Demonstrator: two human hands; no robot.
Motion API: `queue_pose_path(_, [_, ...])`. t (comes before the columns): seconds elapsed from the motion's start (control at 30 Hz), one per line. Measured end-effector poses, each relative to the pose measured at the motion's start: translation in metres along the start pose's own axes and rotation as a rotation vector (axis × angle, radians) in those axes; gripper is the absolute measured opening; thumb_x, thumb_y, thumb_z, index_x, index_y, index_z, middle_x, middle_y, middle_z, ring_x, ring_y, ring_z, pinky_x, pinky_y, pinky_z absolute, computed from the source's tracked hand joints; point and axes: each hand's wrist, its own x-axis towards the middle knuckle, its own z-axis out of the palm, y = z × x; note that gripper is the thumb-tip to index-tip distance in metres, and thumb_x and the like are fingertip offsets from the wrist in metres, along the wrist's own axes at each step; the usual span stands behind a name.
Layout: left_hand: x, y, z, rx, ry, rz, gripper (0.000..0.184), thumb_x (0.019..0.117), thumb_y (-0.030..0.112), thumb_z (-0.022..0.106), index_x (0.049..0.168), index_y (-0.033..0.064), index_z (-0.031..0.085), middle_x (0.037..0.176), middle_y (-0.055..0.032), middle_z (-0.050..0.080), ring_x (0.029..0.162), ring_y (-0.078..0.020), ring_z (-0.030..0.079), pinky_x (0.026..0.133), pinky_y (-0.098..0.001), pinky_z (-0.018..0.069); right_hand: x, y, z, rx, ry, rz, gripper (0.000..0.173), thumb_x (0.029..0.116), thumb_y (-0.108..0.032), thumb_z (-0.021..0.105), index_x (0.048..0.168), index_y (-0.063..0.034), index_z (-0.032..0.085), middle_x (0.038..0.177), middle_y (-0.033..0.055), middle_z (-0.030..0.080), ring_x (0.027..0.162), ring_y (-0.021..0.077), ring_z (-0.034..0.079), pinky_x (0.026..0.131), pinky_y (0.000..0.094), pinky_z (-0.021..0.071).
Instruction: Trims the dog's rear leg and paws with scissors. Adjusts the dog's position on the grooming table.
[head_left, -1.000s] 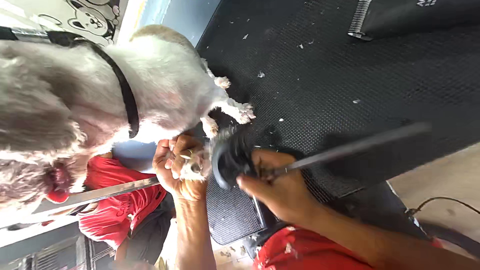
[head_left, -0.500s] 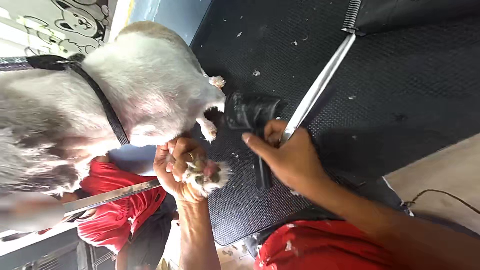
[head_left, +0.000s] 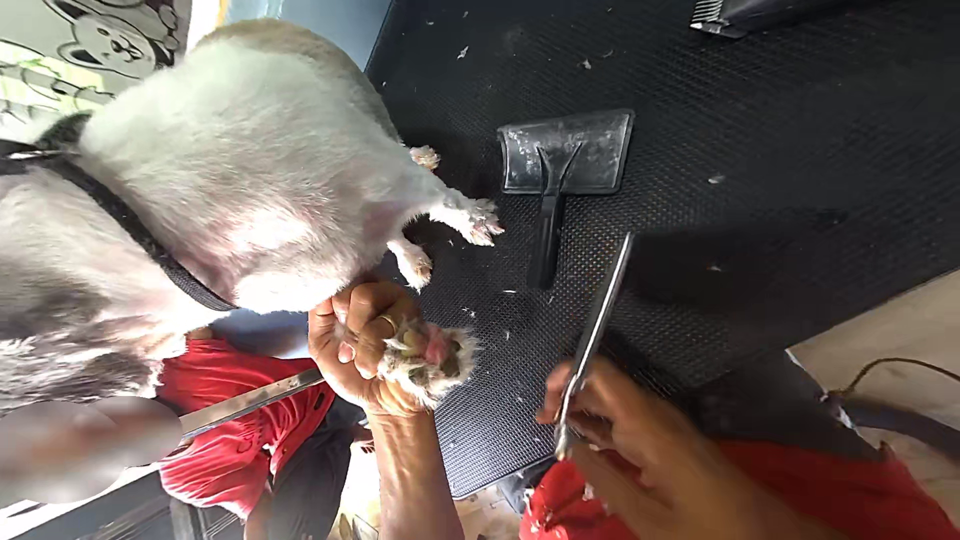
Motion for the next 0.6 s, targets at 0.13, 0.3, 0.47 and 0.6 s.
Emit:
queue_pose_path(0.13, [-0.001,-0.005,0.001,0.027,0.001,0.015,0.032,0.1029,0.021,0.035,0.088,0.0043,0.058,0.061,0.0029,0.051,0.045,-0.0025,0.048,0.045,-0.0135,0.0412,-0.008,-0.002,0.016,-0.073,-0.091,-0.006,0.047,0.0912,-0.035,0.077,0.113,0.0027,0.059,0.103,0.0183,0.063,0.091,0.0211,0.065,0.077,0.034,0.0582])
queue_pose_path(0.3, [-0.004,-0.006,0.001,0.022,0.012,0.031,0.033,0.1035,0.021,0.035,0.088,0.0035,0.059,0.06,0.0021,0.052,0.045,-0.0036,0.049,0.045,-0.015,0.0418,-0.001,-0.008,0.027,-0.234,-0.105,-0.127,0.04,0.0905,-0.033,0.074,0.109,-0.0001,0.059,0.09,0.015,0.06,0.073,0.0219,0.06,0.06,0.0319,0.052])
queue_pose_path(0.47, [-0.004,-0.003,0.002,0.035,0.009,0.022,0.033,0.1038,0.022,0.036,0.09,0.0035,0.06,0.061,0.0019,0.053,0.045,-0.0037,0.049,0.045,-0.0149,0.0424,0.005,-0.007,0.036,-0.299,-0.099,-0.154,0.033,0.0898,-0.026,0.072,0.109,-0.0016,0.06,0.089,0.0133,0.061,0.071,0.0223,0.061,0.059,0.0325,0.0531])
queue_pose_path(0.6, [-0.003,-0.003,0.001,0.045,0.004,0.02,0.033,0.1047,0.024,0.035,0.091,0.0052,0.058,0.062,0.0029,0.052,0.045,-0.0024,0.048,0.044,-0.0135,0.0412,0.007,-0.004,0.04,-0.29,-0.076,-0.173,0.027,0.0906,-0.021,0.071,0.108,-0.0034,0.059,0.088,0.0118,0.061,0.067,0.0201,0.06,0.056,0.0301,0.0522])
